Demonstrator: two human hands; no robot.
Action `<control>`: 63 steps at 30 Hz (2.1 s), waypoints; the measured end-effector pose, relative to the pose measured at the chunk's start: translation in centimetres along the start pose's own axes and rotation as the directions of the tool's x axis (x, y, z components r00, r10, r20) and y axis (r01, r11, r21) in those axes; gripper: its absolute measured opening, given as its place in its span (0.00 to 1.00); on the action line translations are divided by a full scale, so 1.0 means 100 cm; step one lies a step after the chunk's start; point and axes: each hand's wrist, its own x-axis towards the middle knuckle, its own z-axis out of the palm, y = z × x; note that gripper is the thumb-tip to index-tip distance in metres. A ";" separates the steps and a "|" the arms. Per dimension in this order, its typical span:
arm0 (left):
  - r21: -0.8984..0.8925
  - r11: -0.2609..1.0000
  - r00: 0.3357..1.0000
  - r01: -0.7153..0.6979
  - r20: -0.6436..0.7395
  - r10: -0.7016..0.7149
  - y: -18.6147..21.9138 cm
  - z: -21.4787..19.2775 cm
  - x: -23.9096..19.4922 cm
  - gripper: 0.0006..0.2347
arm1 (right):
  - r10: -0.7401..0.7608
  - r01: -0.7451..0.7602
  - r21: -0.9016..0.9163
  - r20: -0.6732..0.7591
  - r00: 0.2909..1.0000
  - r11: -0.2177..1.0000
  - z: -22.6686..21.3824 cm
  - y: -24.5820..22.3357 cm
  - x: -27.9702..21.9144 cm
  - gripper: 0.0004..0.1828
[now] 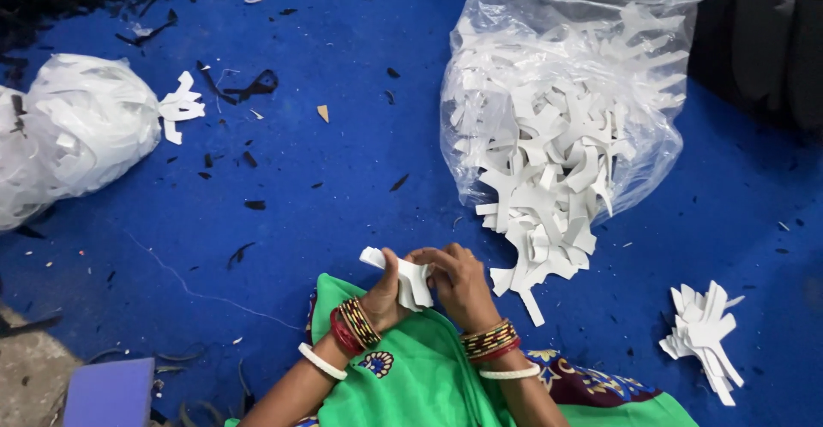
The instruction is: The person sorts and stacks white Y-shaped shoe components into organized piles.
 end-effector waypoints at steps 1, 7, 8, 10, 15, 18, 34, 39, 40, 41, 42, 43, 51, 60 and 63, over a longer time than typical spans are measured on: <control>-0.012 1.000 1.000 0.004 -0.023 -0.004 0.001 0.003 -0.001 0.37 | 0.061 -0.062 0.084 0.022 0.998 0.994 0.001 -0.001 -0.001 0.20; 0.076 0.994 0.989 0.081 -0.132 -0.070 0.017 0.035 -0.002 0.20 | -0.187 0.171 -0.166 -0.081 0.979 0.971 0.009 -0.003 -0.009 0.15; 0.076 0.994 0.989 0.082 -0.128 -0.072 0.011 0.023 -0.002 0.20 | -0.185 0.169 -0.170 -0.083 0.979 0.971 0.008 0.002 -0.008 0.15; 0.150 0.989 0.991 -0.003 -0.133 0.023 0.001 0.001 0.002 0.18 | -0.116 0.103 -0.175 -0.070 0.991 0.979 0.004 0.012 -0.005 0.15; 0.216 0.976 0.998 0.009 -0.061 0.004 0.003 0.004 -0.001 0.16 | 0.154 -0.279 -0.226 -0.451 0.879 0.933 -0.033 0.110 0.027 0.16; 0.149 0.981 0.984 0.122 -0.147 -0.100 0.008 0.013 0.001 0.12 | 0.179 -0.452 -0.395 -0.561 0.808 0.800 -0.058 0.144 0.053 0.20; 0.002 0.976 0.973 0.220 0.076 -0.219 -0.002 -0.002 -0.007 0.30 | 0.068 -0.353 0.481 0.514 0.855 0.802 -0.033 0.070 -0.015 0.12; 0.122 0.985 0.979 0.120 0.149 -0.138 -0.025 -0.044 -0.007 0.38 | 0.003 -0.156 0.331 0.419 0.908 0.931 -0.016 0.006 -0.004 0.11; 0.186 0.979 0.987 0.083 0.123 -0.107 -0.031 -0.053 -0.008 0.41 | 0.155 -0.267 0.221 0.421 0.894 0.938 -0.018 -0.004 0.000 0.12; 0.182 0.980 0.987 0.083 0.123 -0.107 -0.027 -0.045 -0.009 0.41 | 0.158 -0.270 0.218 0.423 0.892 0.938 -0.018 -0.006 0.000 0.12; 0.202 0.972 0.989 0.116 0.069 -0.132 -0.023 -0.036 -0.009 0.40 | 0.180 -0.278 0.192 0.410 0.894 0.941 -0.019 -0.007 0.001 0.11; 0.225 0.963 0.987 0.150 0.015 -0.157 -0.017 -0.027 -0.008 0.39 | 0.201 -0.286 0.169 0.393 0.897 0.943 -0.020 -0.009 0.004 0.09; 0.259 0.940 0.973 0.221 -0.132 -0.192 -0.004 0.001 -0.004 0.34 | -0.050 -0.004 0.192 0.272 0.961 0.981 -0.013 -0.004 0.007 0.13; 0.178 0.975 0.979 0.136 -0.178 -0.104 0.009 0.018 0.001 0.27 | -0.153 0.143 -0.138 -0.065 0.986 0.980 -0.021 0.012 0.018 0.13; 0.119 0.983 0.980 0.141 -0.159 -0.122 0.000 -0.004 0.000 0.27 | -0.021 -0.016 -0.151 -0.241 0.970 0.988 -0.025 0.068 0.046 0.09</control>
